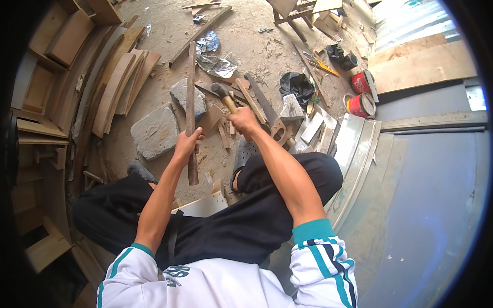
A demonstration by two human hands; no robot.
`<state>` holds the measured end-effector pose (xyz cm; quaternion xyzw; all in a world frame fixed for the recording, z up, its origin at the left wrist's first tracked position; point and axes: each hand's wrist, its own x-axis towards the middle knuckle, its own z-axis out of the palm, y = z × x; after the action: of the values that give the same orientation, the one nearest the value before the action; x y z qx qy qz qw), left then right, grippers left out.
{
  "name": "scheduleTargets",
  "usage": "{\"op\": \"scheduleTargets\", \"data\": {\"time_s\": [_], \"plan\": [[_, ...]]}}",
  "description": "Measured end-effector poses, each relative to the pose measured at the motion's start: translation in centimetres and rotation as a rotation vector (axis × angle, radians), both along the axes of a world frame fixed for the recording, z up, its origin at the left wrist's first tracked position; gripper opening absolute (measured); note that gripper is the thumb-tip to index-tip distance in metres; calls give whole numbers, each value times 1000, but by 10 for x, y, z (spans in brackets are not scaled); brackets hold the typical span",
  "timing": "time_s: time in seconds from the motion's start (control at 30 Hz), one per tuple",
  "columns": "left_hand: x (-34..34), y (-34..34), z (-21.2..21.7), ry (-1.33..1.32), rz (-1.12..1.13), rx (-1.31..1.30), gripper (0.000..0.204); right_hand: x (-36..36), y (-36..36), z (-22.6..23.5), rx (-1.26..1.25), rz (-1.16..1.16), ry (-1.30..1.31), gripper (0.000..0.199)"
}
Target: The person sits on the floor and uses a hammer to strike a metal bar placed on a small wooden plank, splitting the plank into smaller pieces. The person repeatedly repositions the wood and strikes it to continue splitting.
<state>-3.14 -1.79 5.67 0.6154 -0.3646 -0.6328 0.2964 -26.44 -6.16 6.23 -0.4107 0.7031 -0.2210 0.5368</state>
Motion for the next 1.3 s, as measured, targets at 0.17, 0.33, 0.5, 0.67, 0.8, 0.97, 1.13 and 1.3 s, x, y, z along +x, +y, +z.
{"op": "scheduleTargets", "data": {"time_s": [0.17,0.33,0.5,0.67,0.8,0.97,1.13,1.3], "plan": [[17,-5,-23,-90,-24,-20,36,-47,-32,-43,36,-266,298,20],[46,-14,-32,-25,-51,53,38,-73,-67,-88,107,-523,188,20],[54,-21,-44,-290,-159,-78,38,-116,-116,-116,93,-615,112,16],[51,-24,-50,-597,-163,-258,41,-124,-160,-95,18,-695,80,16],[44,-26,-49,-701,-138,-275,43,-116,-159,-88,16,-763,93,17],[41,-26,-56,-769,-55,-310,52,-94,-124,-85,33,-557,232,25],[36,-26,-58,-639,21,-222,60,-73,-100,-60,104,-397,184,28],[41,-21,-68,-375,98,-83,64,-57,-90,23,225,-68,200,28]]}}
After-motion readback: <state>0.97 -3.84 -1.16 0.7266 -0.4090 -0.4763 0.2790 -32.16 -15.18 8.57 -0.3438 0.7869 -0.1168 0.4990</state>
